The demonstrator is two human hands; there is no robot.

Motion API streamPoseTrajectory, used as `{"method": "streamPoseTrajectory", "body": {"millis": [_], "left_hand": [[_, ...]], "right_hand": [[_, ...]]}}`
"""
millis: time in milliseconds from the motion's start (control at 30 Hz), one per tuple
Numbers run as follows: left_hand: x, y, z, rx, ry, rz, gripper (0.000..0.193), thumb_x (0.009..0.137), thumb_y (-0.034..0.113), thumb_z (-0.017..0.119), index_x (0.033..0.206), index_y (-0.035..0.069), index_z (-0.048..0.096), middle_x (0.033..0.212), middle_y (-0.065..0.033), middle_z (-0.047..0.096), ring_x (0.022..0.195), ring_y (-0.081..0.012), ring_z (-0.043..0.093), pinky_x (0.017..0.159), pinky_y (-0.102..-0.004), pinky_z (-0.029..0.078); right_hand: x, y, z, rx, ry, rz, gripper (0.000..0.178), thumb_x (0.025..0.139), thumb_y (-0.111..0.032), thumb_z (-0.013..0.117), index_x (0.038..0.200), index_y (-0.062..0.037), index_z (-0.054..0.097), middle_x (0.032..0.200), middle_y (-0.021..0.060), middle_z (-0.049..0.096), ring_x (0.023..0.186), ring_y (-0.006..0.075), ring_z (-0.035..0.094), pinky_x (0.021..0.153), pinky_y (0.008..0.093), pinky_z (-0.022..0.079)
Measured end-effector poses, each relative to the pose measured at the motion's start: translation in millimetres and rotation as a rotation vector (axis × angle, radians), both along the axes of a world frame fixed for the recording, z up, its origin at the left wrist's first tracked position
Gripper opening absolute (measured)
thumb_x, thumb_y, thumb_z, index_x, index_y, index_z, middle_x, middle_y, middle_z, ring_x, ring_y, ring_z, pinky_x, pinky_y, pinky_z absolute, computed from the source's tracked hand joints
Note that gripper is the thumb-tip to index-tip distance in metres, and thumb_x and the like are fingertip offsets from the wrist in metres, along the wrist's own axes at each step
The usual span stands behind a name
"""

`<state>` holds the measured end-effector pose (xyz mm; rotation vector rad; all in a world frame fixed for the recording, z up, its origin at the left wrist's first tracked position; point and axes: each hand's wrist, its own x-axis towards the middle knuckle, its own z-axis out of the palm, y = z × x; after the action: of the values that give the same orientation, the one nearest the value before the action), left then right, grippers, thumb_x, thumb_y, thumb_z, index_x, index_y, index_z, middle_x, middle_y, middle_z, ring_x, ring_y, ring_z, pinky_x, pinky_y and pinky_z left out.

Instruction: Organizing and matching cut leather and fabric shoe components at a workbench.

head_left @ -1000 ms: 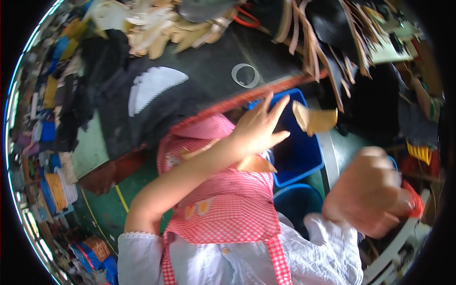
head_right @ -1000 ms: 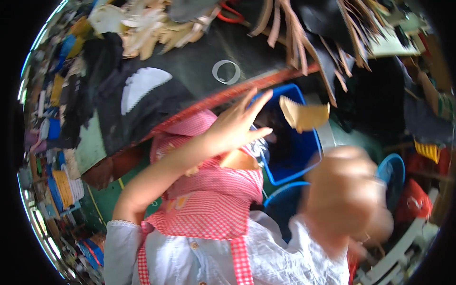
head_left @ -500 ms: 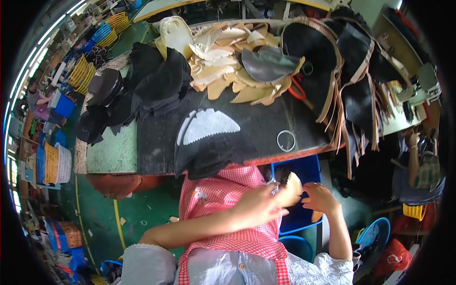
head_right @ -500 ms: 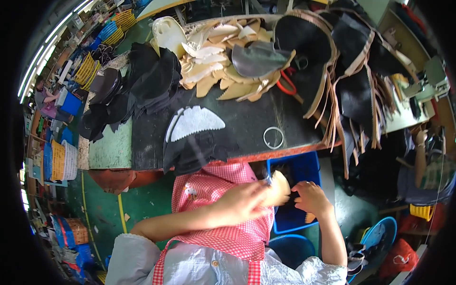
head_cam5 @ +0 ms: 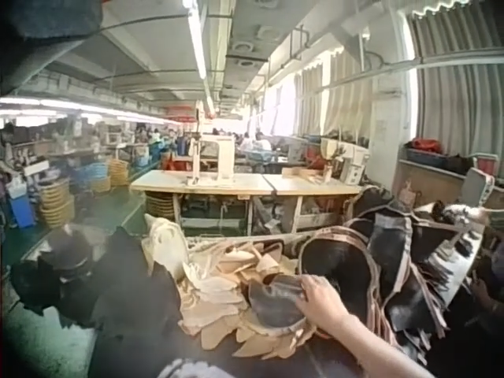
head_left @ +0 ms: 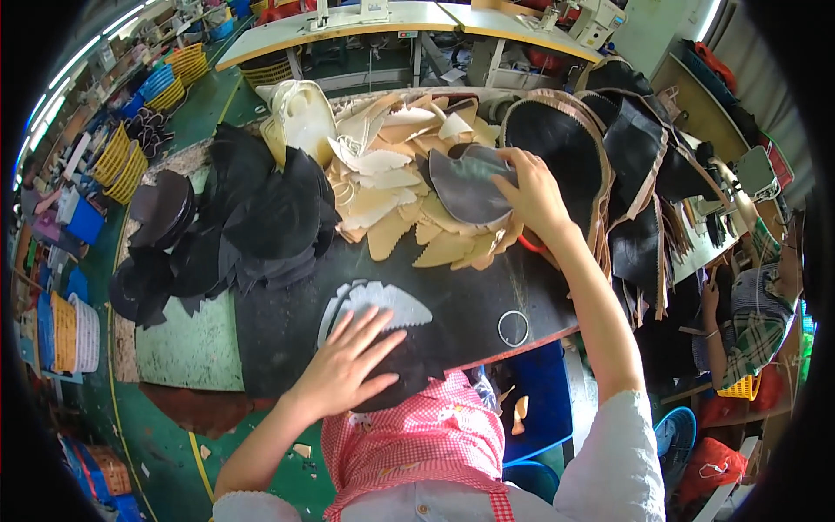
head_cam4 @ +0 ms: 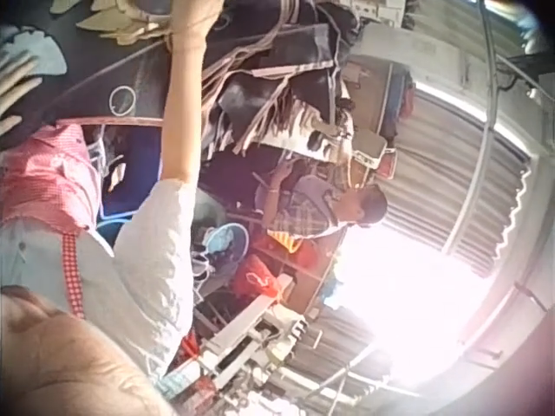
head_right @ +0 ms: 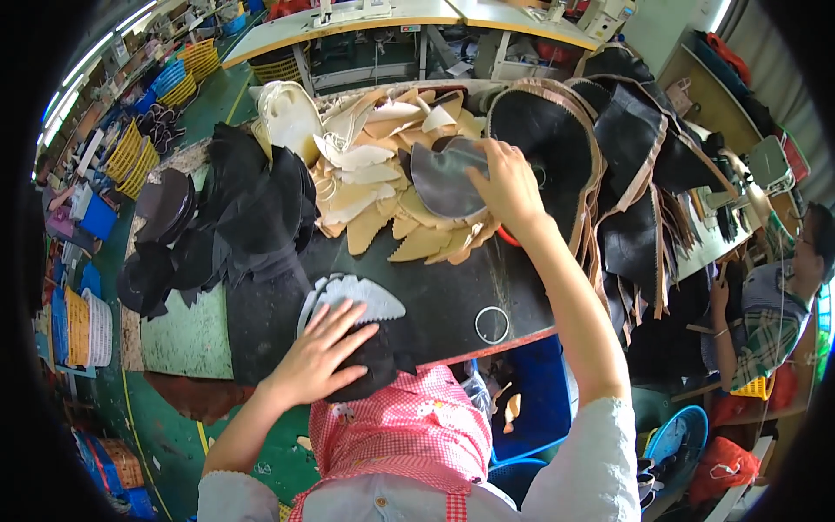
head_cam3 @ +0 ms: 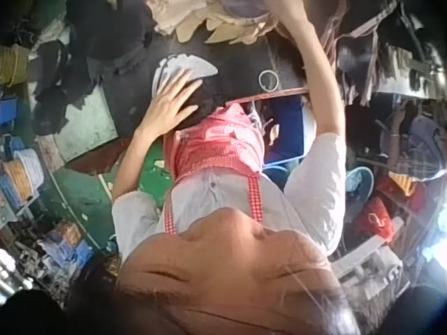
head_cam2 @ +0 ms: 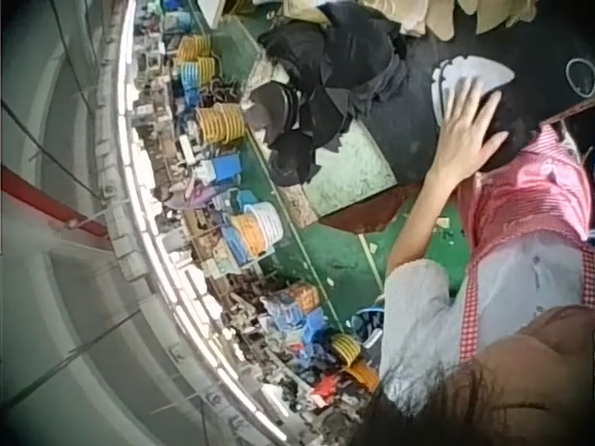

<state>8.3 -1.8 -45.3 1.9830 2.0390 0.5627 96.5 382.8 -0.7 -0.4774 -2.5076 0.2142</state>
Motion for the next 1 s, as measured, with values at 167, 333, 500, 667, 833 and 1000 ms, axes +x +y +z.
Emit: {"method": "streamPoseTrajectory", "body": {"millis": [167,333,500,667,833,1000], "left_hand": [[2.9,-22.9,-7.3,-0.017,0.02,0.087,0.068,0.087,0.042,0.068,0.146,0.014,0.048,0.157,-0.017,0.034,0.147,-0.0363,0.029,0.119,-0.0545,0.019],[-2.8,-22.8,-5.8,0.006,0.007,0.125,0.067,0.086,0.044,0.069,0.144,0.016,0.051,0.154,-0.0144,0.039,0.144,-0.0342,0.034,0.118,-0.0526,0.023],[-29.0,-25.6,0.9,0.088,-0.31,0.078,0.058,0.083,0.025,0.071,0.138,0.015,0.057,0.154,-0.0155,0.038,0.146,-0.0361,0.032,0.12,-0.0521,0.022],[-109.1,7.2,32.4,0.365,0.073,0.432,0.063,0.081,0.014,0.073,0.14,0.007,0.052,0.153,-0.0156,0.041,0.146,-0.0371,0.031,0.118,-0.055,0.023],[-162.3,12.9,-2.0,0.084,0.189,0.544,0.09,0.08,0.036,0.078,0.153,0.012,0.033,0.161,-0.0142,0.026,0.149,-0.0357,0.024,0.119,-0.0565,0.019],[-165.4,-4.8,-12.6,0.21,0.115,0.538,0.071,0.085,0.027,0.072,0.149,0.016,0.044,0.159,-0.0114,0.033,0.148,-0.0369,0.027,0.119,-0.056,0.018]], "right_hand": [[-40.6,27.9,-22.2,0.05,-0.345,-0.343,0.062,0.071,-0.039,0.083,0.118,-0.0059,0.059,0.107,0.017,0.07,0.106,0.0375,0.064,0.093,0.0475,0.047],[-47.5,61.4,-5.9,-0.117,-0.164,-0.141,0.045,0.068,-0.023,0.084,0.108,-0.012,0.065,0.098,0.0155,0.072,0.095,0.0329,0.069,0.087,0.0446,0.05],[-74.8,25.2,3.0,0.331,0.066,0.072,0.03,0.076,-0.013,0.07,0.106,-0.0081,0.065,0.102,0.0134,0.067,0.096,0.0346,0.063,0.085,0.0436,0.05],[-147.2,-61.0,-36.8,0.04,0.054,0.421,0.049,0.088,-0.025,0.069,0.13,-0.0065,0.053,0.117,0.0227,0.063,0.112,0.0379,0.06,0.096,0.0439,0.049],[-201.8,-70.5,-57.2,0.15,-0.197,0.141,0.025,0.088,-0.033,0.06,0.084,-0.0098,0.067,0.074,0.0118,0.071,0.068,0.0322,0.07,0.067,0.0456,0.055],[-122.8,-71.6,-2.2,0.073,-0.057,0.589,0.008,0.076,-0.005,0.07,0.084,-0.0077,0.068,0.07,0.0082,0.064,0.064,0.0278,0.065,0.06,0.0381,0.052]]}}
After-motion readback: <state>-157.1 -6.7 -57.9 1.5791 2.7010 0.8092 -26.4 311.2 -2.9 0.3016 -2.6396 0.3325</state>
